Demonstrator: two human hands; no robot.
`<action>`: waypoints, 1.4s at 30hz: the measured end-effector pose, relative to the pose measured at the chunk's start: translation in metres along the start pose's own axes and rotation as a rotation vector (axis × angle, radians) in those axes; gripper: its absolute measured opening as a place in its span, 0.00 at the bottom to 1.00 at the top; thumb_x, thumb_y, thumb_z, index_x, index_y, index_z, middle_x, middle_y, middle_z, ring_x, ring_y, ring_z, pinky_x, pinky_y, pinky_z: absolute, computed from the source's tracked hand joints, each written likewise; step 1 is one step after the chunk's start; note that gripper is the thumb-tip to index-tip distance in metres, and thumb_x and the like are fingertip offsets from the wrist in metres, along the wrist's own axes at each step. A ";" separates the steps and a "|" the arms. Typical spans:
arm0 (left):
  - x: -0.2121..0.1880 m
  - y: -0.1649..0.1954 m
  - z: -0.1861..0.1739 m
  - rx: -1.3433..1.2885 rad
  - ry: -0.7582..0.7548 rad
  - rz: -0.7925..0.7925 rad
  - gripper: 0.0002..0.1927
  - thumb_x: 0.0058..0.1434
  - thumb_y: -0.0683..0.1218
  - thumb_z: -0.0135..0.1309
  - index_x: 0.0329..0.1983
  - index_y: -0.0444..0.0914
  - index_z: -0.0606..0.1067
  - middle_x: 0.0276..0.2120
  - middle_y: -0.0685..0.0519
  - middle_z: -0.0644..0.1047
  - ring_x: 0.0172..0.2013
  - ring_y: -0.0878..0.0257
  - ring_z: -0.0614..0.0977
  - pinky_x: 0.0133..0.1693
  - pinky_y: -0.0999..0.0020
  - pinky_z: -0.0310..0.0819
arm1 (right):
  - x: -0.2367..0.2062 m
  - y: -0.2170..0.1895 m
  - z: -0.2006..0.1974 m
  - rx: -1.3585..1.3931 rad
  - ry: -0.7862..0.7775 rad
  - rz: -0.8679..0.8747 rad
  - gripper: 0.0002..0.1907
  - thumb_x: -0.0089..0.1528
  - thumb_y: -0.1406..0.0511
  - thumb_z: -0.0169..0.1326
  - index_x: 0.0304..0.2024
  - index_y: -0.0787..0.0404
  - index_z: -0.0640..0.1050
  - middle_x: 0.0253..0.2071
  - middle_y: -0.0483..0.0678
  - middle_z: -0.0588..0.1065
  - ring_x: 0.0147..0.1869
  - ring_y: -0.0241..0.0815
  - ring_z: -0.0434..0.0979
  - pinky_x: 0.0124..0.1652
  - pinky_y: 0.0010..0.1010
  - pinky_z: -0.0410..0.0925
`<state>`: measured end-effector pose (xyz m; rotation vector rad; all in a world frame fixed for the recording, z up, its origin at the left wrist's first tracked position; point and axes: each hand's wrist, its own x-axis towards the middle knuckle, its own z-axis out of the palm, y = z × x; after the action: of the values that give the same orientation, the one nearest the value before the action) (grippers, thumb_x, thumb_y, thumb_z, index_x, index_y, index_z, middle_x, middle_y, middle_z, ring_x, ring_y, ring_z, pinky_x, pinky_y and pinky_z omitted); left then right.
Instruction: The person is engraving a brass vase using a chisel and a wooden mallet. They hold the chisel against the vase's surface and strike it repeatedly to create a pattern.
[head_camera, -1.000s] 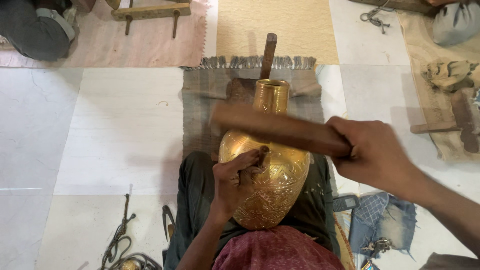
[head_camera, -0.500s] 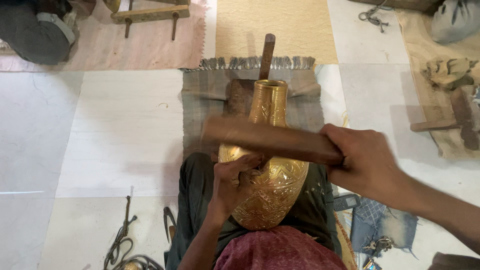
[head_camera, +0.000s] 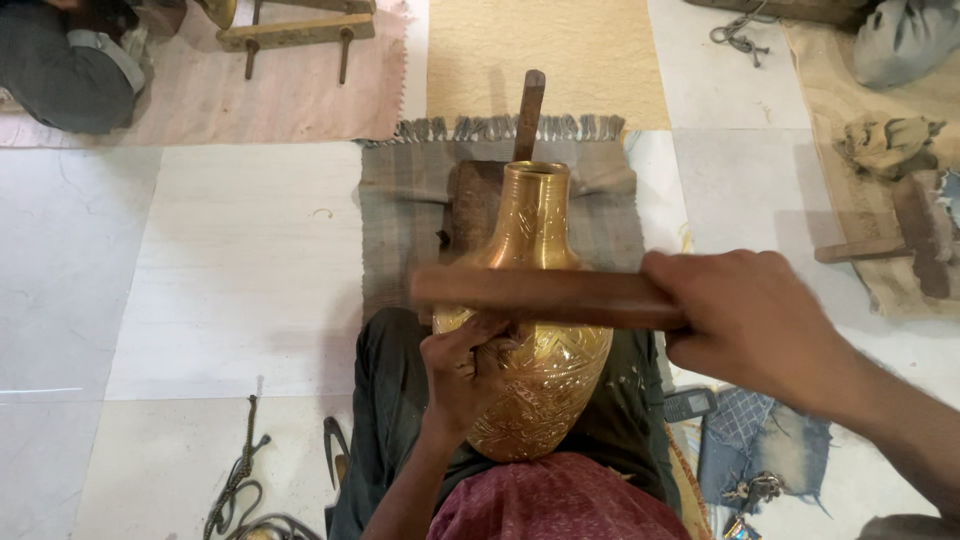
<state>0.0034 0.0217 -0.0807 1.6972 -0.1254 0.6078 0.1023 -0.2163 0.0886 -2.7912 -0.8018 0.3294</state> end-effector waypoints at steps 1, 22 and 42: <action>0.000 0.000 0.000 0.015 0.003 -0.001 0.13 0.65 0.31 0.50 0.49 0.30 0.81 0.42 0.43 0.86 0.38 0.61 0.90 0.41 0.73 0.87 | 0.001 0.001 0.001 -0.246 -0.072 -0.012 0.18 0.44 0.67 0.66 0.35 0.55 0.74 0.19 0.44 0.73 0.26 0.41 0.72 0.27 0.39 0.63; 0.002 -0.003 -0.009 -0.029 -0.108 -0.017 0.16 0.62 0.28 0.47 0.48 0.30 0.81 0.45 0.41 0.84 0.40 0.59 0.89 0.41 0.73 0.87 | 0.004 -0.007 0.011 0.102 0.015 -0.170 0.21 0.41 0.66 0.63 0.34 0.61 0.70 0.19 0.53 0.74 0.25 0.56 0.77 0.28 0.48 0.69; 0.001 0.001 -0.006 0.055 -0.056 0.019 0.18 0.58 0.28 0.47 0.47 0.29 0.81 0.42 0.41 0.85 0.38 0.58 0.90 0.41 0.72 0.87 | 0.003 -0.011 0.017 0.273 -0.012 -0.094 0.17 0.45 0.65 0.59 0.37 0.55 0.73 0.17 0.45 0.74 0.22 0.45 0.78 0.23 0.41 0.70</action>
<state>0.0021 0.0275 -0.0787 1.7685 -0.1669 0.5827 0.0946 -0.2037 0.0753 -2.4921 -0.8201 0.4068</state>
